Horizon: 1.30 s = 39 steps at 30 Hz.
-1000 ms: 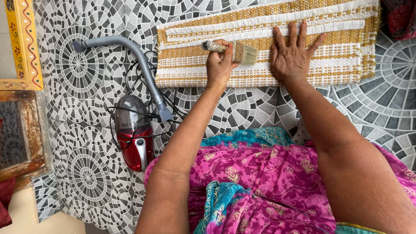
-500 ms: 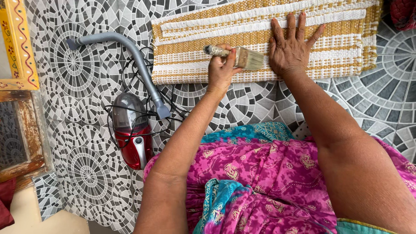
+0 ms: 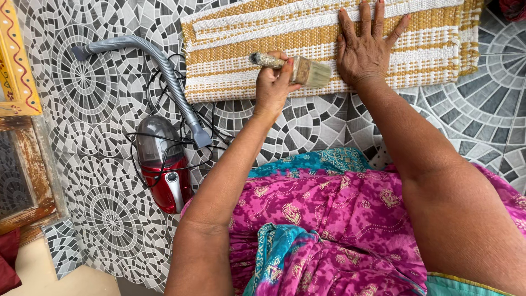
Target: The person brushes a striped mat with a wooden-handled brush, moving the tool across the fabric while holding it flat against the floor, and eventually folds the mat.
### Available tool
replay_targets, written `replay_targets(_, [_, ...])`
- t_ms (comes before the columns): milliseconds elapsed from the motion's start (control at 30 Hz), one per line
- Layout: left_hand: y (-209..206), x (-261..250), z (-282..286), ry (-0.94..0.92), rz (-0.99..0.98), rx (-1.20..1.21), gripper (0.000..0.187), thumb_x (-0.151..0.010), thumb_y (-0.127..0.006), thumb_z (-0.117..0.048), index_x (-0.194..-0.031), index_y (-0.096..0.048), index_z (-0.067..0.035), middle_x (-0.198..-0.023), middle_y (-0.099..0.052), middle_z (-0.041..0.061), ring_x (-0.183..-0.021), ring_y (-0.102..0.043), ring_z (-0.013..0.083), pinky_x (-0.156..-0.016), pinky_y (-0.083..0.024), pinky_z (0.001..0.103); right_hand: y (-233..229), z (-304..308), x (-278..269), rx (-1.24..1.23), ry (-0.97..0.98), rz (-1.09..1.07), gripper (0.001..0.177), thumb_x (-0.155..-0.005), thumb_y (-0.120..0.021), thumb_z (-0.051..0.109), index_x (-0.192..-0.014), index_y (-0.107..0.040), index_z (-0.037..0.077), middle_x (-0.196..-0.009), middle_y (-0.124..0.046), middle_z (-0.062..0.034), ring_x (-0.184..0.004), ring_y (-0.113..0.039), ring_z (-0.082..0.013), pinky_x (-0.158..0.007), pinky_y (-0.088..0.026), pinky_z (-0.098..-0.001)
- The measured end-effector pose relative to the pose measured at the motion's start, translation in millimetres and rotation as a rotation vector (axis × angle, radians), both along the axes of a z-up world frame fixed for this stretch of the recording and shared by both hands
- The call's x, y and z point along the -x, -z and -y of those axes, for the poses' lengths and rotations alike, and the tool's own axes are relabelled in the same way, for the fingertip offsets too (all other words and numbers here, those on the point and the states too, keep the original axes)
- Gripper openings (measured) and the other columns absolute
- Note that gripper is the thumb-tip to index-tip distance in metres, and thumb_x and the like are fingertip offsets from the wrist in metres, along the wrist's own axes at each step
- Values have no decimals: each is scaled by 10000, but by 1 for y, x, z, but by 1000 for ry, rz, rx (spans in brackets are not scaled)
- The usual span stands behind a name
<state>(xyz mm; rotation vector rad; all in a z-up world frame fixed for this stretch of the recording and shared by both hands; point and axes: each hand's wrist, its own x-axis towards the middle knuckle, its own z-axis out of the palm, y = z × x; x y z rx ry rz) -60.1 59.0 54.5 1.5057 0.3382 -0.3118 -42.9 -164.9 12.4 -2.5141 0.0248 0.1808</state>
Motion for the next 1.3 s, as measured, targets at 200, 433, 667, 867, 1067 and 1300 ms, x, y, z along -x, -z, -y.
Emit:
replay_targets(200, [-46,-11,-74,90,-97,-271,199,-1018,-616,-198,-1188,-546,-121,-1129,-693,112,-1004,-770,246,-746,-671,392,-12,1,-3,-22,0,21,530,-1150,-343,371,-1666,-365,251,-1753,-163,-195,-1611,-30,-408,-1122,132,-823])
replay_targets(433, [-17,-1,-7,27,-28,119,177,-1040,-618,-188,-1173,-556,-89,-1196,-649,164,-1079,-734,305,-778,-679,459,-23,2,-3,5,-5,-12,539,-1135,-365,368,-1656,-382,229,-1715,-203,-242,-1591,-103,-459,-1129,111,-823])
replay_targets(667, [-37,-10,-77,258,16,-280,174,-1048,-586,-204,-1185,-537,-109,-1285,-624,152,-1162,-710,289,-795,-666,407,-13,1,-3,-3,0,63,518,-1160,-353,361,-1659,-383,222,-1723,-199,-244,-1592,-90,-457,-1111,109,-823])
replay_targets(867, [-51,-25,-89,19,36,25,151,-1076,-618,-174,-1166,-542,-81,-1234,-661,195,-1076,-736,312,-791,-693,449,-24,0,-4,-37,-14,-7,536,-1168,-322,356,-1688,-362,232,-1728,-212,-236,-1602,-75,-458,-1120,114,-843])
replay_targets(1067, [-29,-13,-88,152,32,-198,167,-1048,-610,-198,-1169,-543,-104,-1189,-643,108,-1092,-718,247,-761,-680,407,-25,1,-2,-18,-34,57,529,-1155,-357,359,-1650,-409,183,-1733,-210,-256,-1594,-65,-462,-1102,120,-832])
replay_targets(1300, [-42,-28,-102,-15,85,-86,182,-1038,-647,-201,-1151,-591,-70,-1127,-656,155,-1021,-764,264,-728,-664,461,-34,-1,-10,-21,-29,-11,550,-1136,-308,388,-1654,-370,214,-1747,-174,-220,-1603,-36,-434,-1118,126,-824])
